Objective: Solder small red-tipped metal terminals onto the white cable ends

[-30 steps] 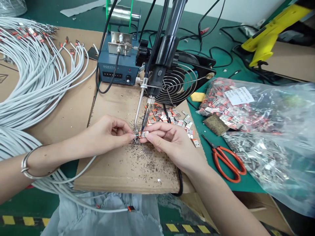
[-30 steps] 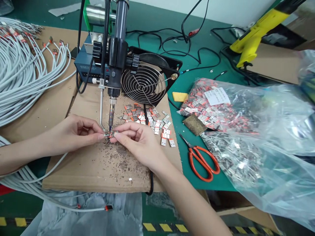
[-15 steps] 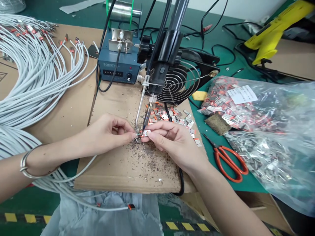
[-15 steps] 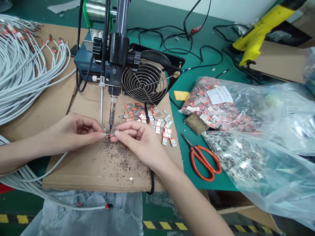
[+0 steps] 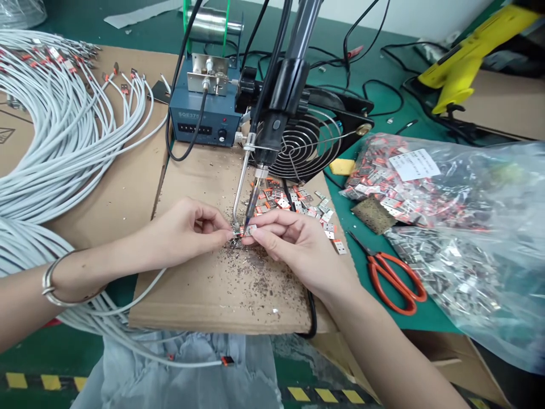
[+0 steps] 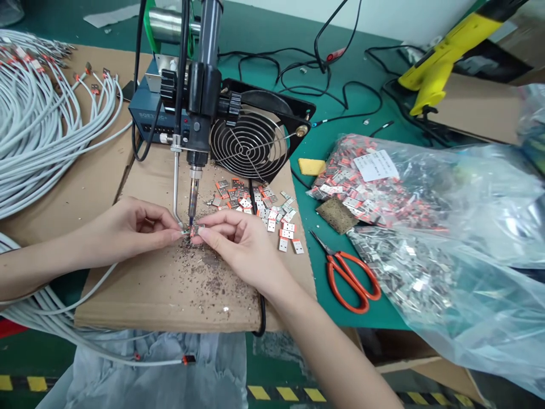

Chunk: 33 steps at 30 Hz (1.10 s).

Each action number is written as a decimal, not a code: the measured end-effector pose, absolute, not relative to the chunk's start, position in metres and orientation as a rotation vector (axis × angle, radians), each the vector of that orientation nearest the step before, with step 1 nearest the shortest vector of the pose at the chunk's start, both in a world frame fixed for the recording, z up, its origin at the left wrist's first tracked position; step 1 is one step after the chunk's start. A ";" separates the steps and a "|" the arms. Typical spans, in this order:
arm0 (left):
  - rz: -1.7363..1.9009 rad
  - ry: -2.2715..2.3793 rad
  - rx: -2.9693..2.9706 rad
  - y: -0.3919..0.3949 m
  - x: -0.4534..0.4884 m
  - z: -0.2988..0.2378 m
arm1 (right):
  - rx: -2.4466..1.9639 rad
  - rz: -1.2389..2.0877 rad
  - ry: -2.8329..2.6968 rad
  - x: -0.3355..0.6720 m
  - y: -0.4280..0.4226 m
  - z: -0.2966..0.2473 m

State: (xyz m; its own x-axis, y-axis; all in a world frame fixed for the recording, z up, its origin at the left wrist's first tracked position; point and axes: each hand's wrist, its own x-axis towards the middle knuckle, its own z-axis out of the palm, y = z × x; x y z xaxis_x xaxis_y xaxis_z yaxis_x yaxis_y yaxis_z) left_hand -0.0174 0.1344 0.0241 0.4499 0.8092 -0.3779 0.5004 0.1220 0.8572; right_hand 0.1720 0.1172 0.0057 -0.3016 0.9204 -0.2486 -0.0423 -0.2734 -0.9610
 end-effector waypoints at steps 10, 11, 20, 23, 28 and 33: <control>0.323 1.179 1.531 0.133 -0.018 0.021 | -1.136 1.695 -1.208 0.173 0.119 0.003; 0.329 1.180 1.528 0.133 -0.018 0.021 | -1.135 1.695 -1.207 0.173 0.119 0.003; 0.370 1.187 1.512 0.135 -0.018 0.026 | -1.140 1.687 -1.210 0.173 0.119 0.004; 0.370 1.193 1.500 0.134 -0.018 0.027 | -1.128 1.696 -1.211 0.173 0.118 0.004; 0.372 1.184 1.489 0.133 -0.018 0.027 | -1.128 1.690 -1.217 0.173 0.118 0.004; 0.378 1.194 1.493 0.134 -0.017 0.028 | -1.145 1.700 -1.198 0.173 0.118 0.005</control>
